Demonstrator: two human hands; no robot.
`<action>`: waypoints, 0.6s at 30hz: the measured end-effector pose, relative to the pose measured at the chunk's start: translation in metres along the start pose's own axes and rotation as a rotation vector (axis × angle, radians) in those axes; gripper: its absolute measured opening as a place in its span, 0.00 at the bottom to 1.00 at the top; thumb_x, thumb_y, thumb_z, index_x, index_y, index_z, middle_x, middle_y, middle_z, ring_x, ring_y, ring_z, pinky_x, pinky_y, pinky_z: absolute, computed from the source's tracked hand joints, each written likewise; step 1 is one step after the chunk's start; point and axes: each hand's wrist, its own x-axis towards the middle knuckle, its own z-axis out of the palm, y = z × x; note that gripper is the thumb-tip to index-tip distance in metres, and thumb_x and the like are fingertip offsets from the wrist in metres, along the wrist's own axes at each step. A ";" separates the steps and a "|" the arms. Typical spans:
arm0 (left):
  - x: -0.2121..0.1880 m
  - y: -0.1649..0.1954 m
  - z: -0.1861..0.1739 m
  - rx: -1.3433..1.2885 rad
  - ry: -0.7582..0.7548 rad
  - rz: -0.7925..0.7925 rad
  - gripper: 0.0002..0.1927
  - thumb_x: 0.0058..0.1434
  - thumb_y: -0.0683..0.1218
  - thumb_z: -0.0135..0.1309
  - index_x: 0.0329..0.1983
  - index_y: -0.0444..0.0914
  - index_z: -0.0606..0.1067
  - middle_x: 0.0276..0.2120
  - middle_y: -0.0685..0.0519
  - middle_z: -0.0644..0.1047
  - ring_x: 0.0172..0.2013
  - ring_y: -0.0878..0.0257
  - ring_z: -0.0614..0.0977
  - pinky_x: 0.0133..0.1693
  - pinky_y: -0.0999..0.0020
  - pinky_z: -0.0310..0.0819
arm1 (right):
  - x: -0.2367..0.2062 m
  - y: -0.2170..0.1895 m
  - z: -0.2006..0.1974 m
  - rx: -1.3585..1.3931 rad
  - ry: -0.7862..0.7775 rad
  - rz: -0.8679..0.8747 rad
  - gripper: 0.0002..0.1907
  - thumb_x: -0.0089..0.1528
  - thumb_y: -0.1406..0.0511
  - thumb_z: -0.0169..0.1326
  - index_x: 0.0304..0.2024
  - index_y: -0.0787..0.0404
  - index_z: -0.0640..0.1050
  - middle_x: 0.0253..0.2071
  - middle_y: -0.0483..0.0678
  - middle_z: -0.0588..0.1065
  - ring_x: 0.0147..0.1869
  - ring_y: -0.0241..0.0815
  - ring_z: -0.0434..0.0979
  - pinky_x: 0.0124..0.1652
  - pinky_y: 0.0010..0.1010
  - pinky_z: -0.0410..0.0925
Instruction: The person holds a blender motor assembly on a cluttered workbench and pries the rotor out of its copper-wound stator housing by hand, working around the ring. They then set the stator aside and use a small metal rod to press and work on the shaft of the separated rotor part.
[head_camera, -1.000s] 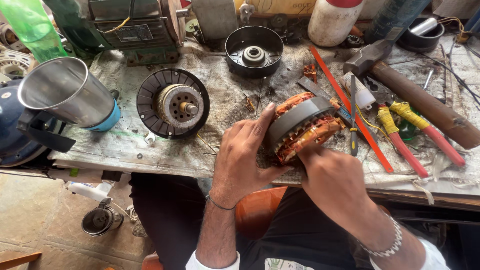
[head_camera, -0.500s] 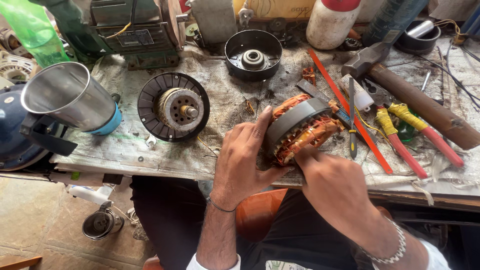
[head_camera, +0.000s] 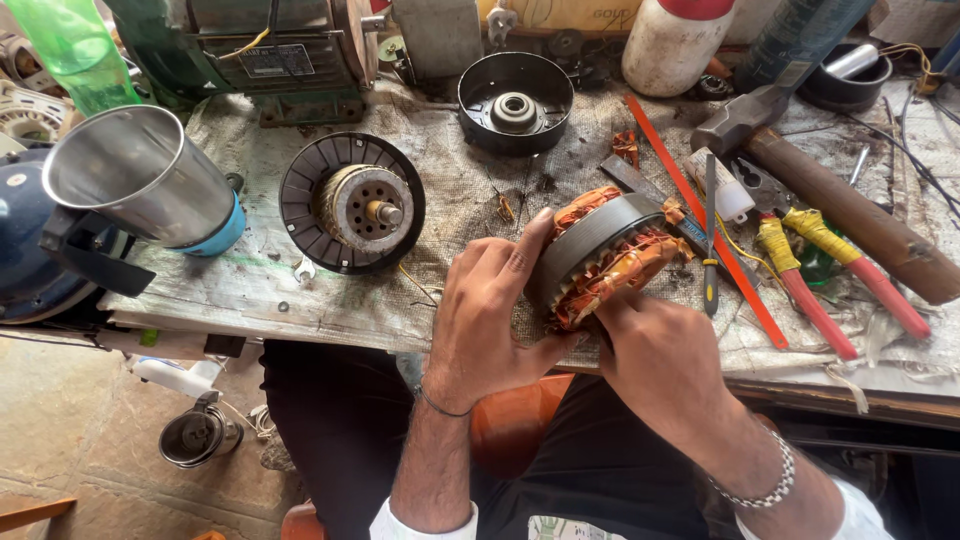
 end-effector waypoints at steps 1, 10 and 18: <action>0.000 0.000 0.000 -0.003 0.013 0.017 0.57 0.41 0.51 0.72 0.75 0.37 0.60 0.46 0.48 0.76 0.51 0.51 0.77 0.57 0.51 0.72 | -0.001 0.001 0.001 -0.013 -0.062 0.030 0.11 0.47 0.71 0.61 0.34 0.63 0.79 0.27 0.53 0.78 0.31 0.56 0.81 0.32 0.45 0.73; 0.001 0.002 -0.004 -0.079 0.003 -0.033 0.60 0.37 0.49 0.72 0.77 0.40 0.59 0.43 0.51 0.74 0.48 0.53 0.77 0.56 0.55 0.74 | -0.003 -0.003 -0.002 0.036 -0.031 0.020 0.15 0.49 0.73 0.60 0.40 0.65 0.80 0.28 0.54 0.78 0.30 0.55 0.81 0.30 0.44 0.73; 0.004 0.005 -0.006 -0.038 -0.043 -0.070 0.61 0.35 0.50 0.74 0.75 0.43 0.61 0.41 0.50 0.73 0.46 0.53 0.76 0.53 0.55 0.75 | -0.001 0.003 -0.001 0.042 -0.077 0.065 0.10 0.52 0.71 0.61 0.37 0.63 0.80 0.28 0.54 0.78 0.32 0.55 0.81 0.34 0.45 0.74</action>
